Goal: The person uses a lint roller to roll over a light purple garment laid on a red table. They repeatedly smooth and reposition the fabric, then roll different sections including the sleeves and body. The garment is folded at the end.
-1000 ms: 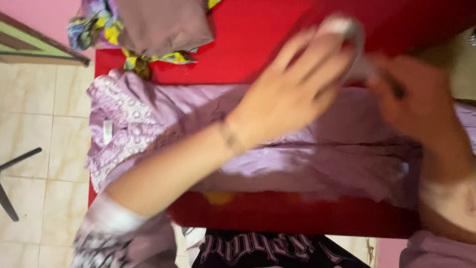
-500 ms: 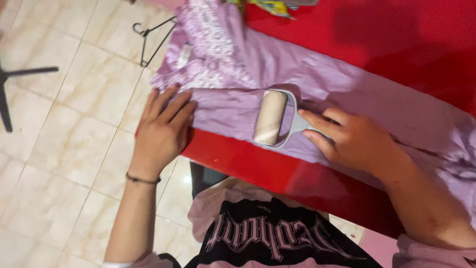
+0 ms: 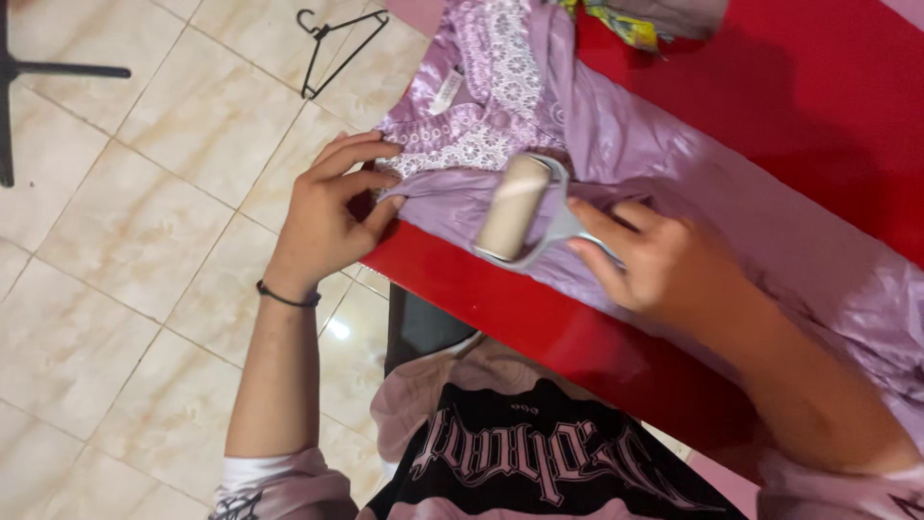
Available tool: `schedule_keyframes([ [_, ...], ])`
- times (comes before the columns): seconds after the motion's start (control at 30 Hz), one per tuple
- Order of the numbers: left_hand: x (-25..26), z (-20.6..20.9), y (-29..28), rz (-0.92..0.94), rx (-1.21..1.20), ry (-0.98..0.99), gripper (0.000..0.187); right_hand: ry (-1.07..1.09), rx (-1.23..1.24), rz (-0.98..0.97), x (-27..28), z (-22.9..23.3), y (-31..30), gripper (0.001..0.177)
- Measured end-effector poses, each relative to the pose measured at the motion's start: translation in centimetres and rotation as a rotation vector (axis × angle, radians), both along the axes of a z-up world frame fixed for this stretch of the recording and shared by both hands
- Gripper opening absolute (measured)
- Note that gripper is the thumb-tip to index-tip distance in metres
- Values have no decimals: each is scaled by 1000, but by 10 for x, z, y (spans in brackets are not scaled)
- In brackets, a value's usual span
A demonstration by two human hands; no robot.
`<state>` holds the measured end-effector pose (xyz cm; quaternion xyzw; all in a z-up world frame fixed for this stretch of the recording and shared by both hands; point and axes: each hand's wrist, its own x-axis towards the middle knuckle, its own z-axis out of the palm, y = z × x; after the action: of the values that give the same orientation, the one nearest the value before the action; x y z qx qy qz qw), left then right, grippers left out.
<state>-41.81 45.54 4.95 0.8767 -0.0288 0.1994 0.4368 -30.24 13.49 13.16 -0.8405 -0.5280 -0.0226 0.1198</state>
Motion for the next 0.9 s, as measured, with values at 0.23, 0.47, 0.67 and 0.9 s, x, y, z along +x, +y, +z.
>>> schedule_keyframes([
  [0.23,6,-5,8,-3,18,26,7,103,1,5,4,-39,57,41],
  [0.47,3,2,2,14,55,15,14,171,4,-84,-12,-1,12,42],
  [0.67,0,13,-6,12,333,-71,23,143,88,17,-4,-46,41,41],
  [0.9,-4,25,-29,105,606,-15,16,219,-68,-196,-13,0,-67,49],
])
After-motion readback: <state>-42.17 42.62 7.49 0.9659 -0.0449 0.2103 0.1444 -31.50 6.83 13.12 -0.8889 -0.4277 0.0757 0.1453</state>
